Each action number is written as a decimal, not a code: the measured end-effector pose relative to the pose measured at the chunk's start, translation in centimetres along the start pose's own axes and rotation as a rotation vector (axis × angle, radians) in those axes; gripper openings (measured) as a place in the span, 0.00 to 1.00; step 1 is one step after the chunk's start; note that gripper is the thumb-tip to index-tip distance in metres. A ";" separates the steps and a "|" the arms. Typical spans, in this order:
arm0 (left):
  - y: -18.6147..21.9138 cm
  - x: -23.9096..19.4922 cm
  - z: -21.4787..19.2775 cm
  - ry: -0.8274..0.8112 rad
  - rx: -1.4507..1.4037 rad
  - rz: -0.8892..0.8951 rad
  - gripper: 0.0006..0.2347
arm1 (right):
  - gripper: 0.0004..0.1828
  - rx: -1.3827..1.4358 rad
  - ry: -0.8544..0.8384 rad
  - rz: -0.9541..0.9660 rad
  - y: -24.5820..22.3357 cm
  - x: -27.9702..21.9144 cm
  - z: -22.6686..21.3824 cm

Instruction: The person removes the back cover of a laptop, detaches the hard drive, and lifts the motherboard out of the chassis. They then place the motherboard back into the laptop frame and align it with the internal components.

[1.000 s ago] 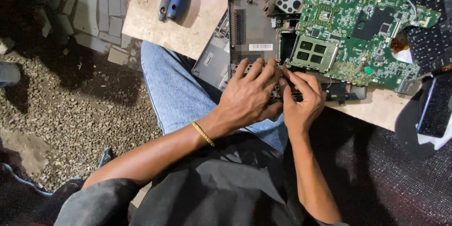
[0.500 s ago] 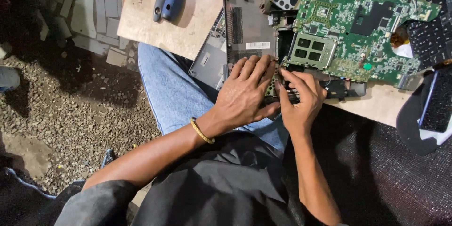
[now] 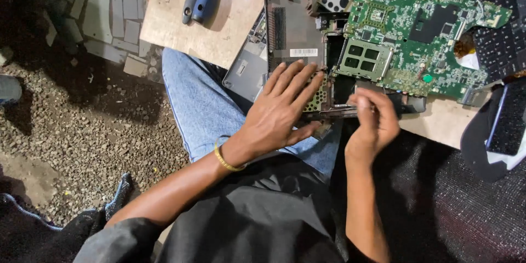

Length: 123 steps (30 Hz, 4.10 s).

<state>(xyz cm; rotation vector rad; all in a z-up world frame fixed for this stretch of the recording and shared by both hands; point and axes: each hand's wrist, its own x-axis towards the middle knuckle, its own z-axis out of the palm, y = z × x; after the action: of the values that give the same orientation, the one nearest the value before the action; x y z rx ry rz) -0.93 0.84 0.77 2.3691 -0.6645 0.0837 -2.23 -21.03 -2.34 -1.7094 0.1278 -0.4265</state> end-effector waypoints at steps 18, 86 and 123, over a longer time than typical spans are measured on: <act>-3.0 -4.8 -1.8 0.293 -0.396 -0.563 0.14 | 0.16 -0.521 -0.380 0.079 -3.9 1.3 0.9; 1.4 -0.2 1.6 -0.062 0.081 -0.027 0.27 | 0.10 -0.445 -0.193 -0.056 -2.4 0.1 2.4; 0.6 2.6 -2.3 -0.004 0.002 -0.144 0.29 | 0.39 -0.015 0.723 0.679 6.8 9.2 -13.8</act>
<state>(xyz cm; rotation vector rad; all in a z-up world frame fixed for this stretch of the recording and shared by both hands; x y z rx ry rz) 1.33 0.71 3.45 2.4117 -0.4938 0.0164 2.47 -38.11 -5.30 -1.3458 1.1952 -0.5031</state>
